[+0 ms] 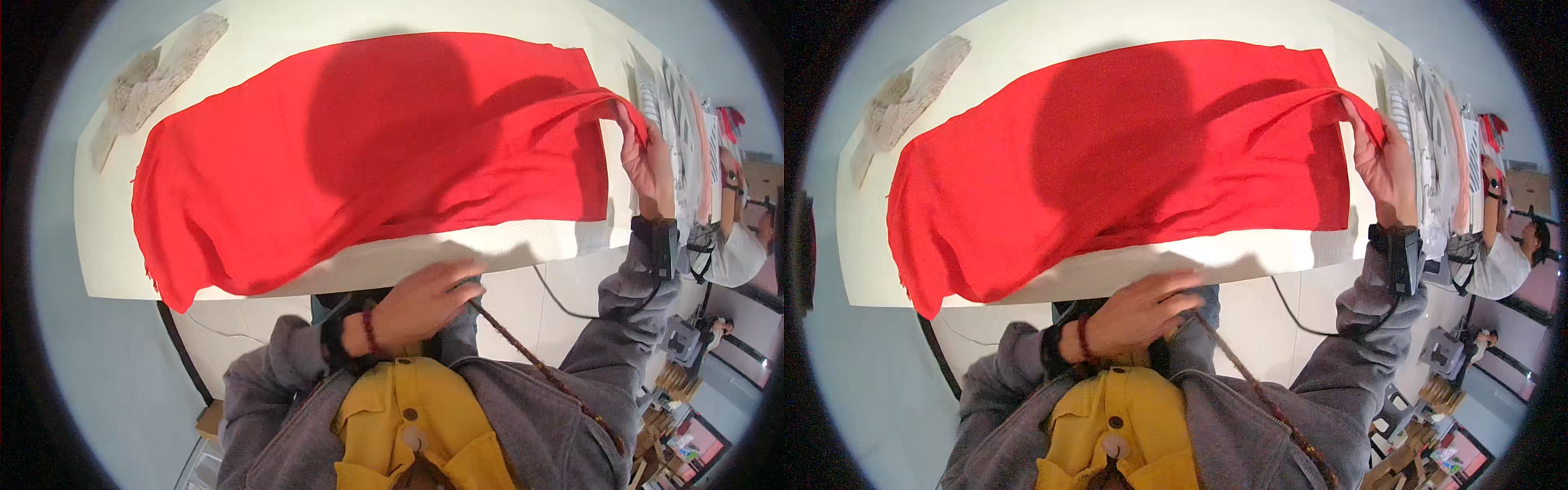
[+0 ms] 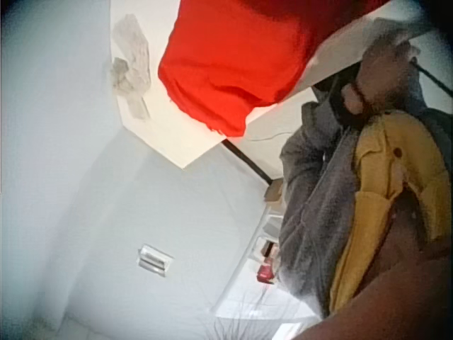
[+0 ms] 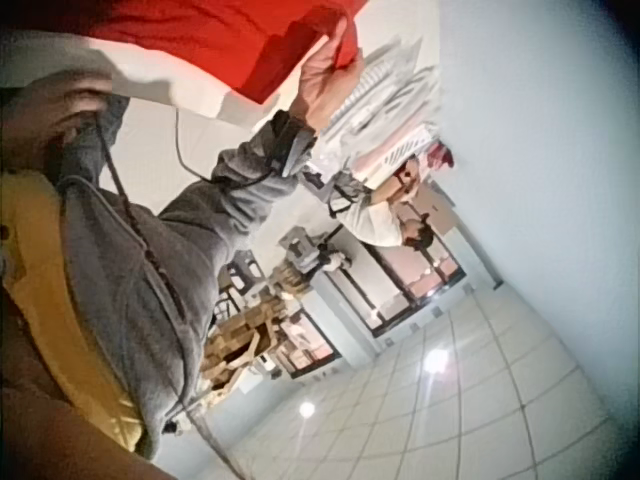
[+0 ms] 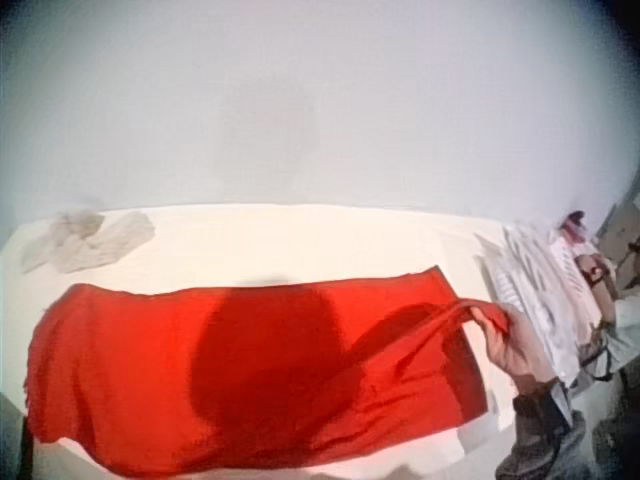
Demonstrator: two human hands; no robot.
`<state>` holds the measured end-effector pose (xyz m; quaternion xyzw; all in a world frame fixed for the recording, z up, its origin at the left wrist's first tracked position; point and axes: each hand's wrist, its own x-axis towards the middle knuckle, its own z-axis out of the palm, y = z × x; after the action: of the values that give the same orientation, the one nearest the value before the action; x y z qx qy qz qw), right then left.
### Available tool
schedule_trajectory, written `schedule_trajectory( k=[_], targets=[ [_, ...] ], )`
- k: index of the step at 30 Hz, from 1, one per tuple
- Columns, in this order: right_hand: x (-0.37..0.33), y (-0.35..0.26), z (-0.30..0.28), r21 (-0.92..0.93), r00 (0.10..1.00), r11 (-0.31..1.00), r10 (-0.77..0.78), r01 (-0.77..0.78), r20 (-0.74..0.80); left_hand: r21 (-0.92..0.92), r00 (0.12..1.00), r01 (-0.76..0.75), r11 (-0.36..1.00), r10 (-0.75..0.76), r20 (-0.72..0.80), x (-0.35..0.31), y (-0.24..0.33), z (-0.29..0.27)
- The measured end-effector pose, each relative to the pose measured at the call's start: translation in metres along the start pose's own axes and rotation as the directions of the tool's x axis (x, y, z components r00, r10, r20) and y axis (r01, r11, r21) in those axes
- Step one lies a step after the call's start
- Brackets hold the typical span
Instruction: The person folds a red scarf on a white table, aligning edges and smoothing the fabric. They then place the folded scarf into a clear plastic bag and press it flat.
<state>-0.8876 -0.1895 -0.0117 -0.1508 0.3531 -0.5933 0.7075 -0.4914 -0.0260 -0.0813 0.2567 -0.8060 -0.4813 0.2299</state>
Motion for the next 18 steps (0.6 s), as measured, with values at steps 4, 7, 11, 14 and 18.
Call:
schedule_trajectory(
  k=[4, 7, 11, 14, 18],
  targets=[
    [0.000, -0.001, 0.002, -0.039, 1.000, 0.999, -0.014, 0.015, 0.024, 0.259, 0.989, 0.039, 0.965, 0.000, -0.145, 0.010, -0.011, 0.000],
    [-0.014, -0.007, -0.018, -0.010, 0.994, 1.000, -0.023, 0.022, -0.109, 0.466, 0.947, 0.202, 0.862, -0.050, -0.318, 0.003, -0.013, -0.007],
    [-0.041, 0.002, -0.060, -0.156, 0.949, 0.988, -0.060, 0.012, -0.310, 0.652, 0.921, 0.283, 0.703, -0.011, -0.389, -0.007, -0.011, -0.017],
    [-0.056, 0.022, -0.084, -0.279, 0.912, 0.953, -0.008, -0.117, -0.410, 0.731, 0.916, 0.258, 0.632, 0.080, -0.392, -0.002, -0.011, -0.015],
    [-0.075, 0.043, -0.103, -0.462, 0.866, 0.856, -0.034, -0.232, -0.499, 0.743, 0.923, 0.344, 0.574, -0.063, -0.379, 0.011, -0.012, -0.007]
  ],
)
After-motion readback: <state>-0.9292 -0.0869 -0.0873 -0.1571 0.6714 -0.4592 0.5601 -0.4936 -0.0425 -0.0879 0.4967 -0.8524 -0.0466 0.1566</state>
